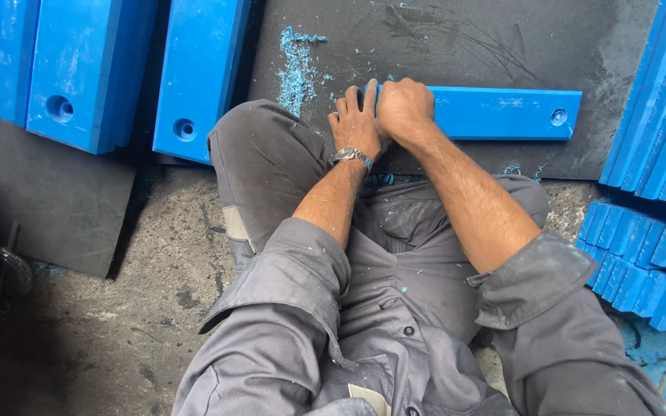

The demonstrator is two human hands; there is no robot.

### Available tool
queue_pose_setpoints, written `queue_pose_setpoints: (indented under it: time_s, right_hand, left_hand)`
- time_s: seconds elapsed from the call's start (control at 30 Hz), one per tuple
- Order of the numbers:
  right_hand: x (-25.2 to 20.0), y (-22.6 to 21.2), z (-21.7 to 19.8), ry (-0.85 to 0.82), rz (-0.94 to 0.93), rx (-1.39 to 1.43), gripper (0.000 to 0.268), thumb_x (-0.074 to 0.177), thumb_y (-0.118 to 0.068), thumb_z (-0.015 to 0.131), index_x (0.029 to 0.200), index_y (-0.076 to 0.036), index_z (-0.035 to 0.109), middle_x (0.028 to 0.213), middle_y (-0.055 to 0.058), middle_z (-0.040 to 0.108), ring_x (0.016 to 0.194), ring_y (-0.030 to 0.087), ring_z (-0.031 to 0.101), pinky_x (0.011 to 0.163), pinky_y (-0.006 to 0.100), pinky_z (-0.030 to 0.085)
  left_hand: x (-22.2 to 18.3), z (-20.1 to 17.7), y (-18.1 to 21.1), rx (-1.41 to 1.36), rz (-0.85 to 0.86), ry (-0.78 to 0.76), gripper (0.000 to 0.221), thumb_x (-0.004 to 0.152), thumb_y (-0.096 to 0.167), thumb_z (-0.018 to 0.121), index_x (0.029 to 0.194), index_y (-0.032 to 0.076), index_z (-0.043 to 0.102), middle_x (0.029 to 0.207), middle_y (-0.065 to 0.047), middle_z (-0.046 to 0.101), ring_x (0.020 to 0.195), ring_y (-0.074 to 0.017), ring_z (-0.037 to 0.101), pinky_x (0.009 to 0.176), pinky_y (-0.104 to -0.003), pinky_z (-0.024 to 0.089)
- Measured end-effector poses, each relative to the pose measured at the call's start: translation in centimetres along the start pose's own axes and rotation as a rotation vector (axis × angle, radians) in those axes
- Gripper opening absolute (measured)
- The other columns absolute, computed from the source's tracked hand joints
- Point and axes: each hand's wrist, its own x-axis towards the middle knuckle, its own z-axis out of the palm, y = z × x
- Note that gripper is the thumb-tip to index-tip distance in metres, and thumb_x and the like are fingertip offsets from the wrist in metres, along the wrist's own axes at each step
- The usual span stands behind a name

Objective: Finishing and smoothing edges of blue plastic blocks using an angle grinder and manual deburring tool.

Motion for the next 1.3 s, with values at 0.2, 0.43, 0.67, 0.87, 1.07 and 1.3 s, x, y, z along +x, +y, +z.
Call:
queue_pose_setpoints:
  time_s: [0.2,0.43,0.67,0.87,1.07,1.3]
  right_hand:
    - [0.0,2.1,-3.6,-0.037,0.206,0.154,0.027,0.078,-0.029,0.080,0.099,-0.012,0.081,0.104,0.022,0.074,0.100,0.040,0.070,0.088,0.049,0.056]
    - [-1.6,7.3,0.1,-0.021,0.259,0.057,0.043,0.074,-0.038,0.085,0.103,-0.006,0.078,0.101,0.024,0.072,0.096,0.040,0.070,0.081,0.047,0.057]
    - [-11.0,13.8,3.5,0.239,0.323,0.694,0.042,0.090,-0.048,0.072,0.114,-0.014,0.078,0.096,0.018,0.076,0.093,0.034,0.074,0.082,0.045,0.056]
    - [-11.0,11.6,3.1,0.301,0.158,0.541,0.038,0.089,-0.047,0.075,0.113,-0.018,0.079,0.095,0.015,0.076,0.088,0.033,0.073,0.075,0.044,0.056]
    - [-6.3,6.8,0.1,0.348,-0.109,0.225,0.028,0.088,-0.039,0.076,0.103,-0.015,0.080,0.090,0.015,0.074,0.081,0.037,0.071,0.068,0.050,0.055]
    - [-0.6,4.1,0.9,0.274,-0.274,-0.037,0.021,0.085,-0.031,0.077,0.087,-0.010,0.080,0.080,0.018,0.072,0.075,0.038,0.072,0.068,0.050,0.057]
  left_hand:
    - [-0.4,-3.6,0.9,-0.071,-0.043,-0.126,0.126,0.054,0.036,0.099,0.156,0.027,0.025,0.149,-0.010,0.038,0.133,-0.0315,0.042,0.102,-0.050,0.039]
    - [0.0,-3.0,0.7,-0.040,-0.038,-0.162,0.130,0.052,0.037,0.100,0.156,0.027,0.023,0.149,-0.012,0.036,0.133,-0.0318,0.041,0.104,-0.053,0.038]
    - [0.4,-0.9,1.4,0.014,0.092,-0.122,0.131,0.050,0.028,0.099,0.156,0.017,0.023,0.156,-0.015,0.031,0.145,-0.0335,0.032,0.113,-0.054,0.032]
    - [0.3,-1.7,1.7,-0.081,0.114,-0.075,0.135,0.046,0.025,0.100,0.157,0.015,0.023,0.158,-0.014,0.032,0.144,-0.0345,0.036,0.112,-0.050,0.038]
    - [0.2,-2.5,1.2,-0.159,0.077,-0.092,0.138,0.041,0.030,0.102,0.156,0.012,0.026,0.158,-0.013,0.035,0.143,-0.0336,0.040,0.111,-0.048,0.040]
    - [0.2,-2.2,1.0,-0.148,0.107,-0.057,0.128,0.049,0.030,0.101,0.154,0.012,0.030,0.157,-0.012,0.037,0.142,-0.0327,0.040,0.110,-0.050,0.039]
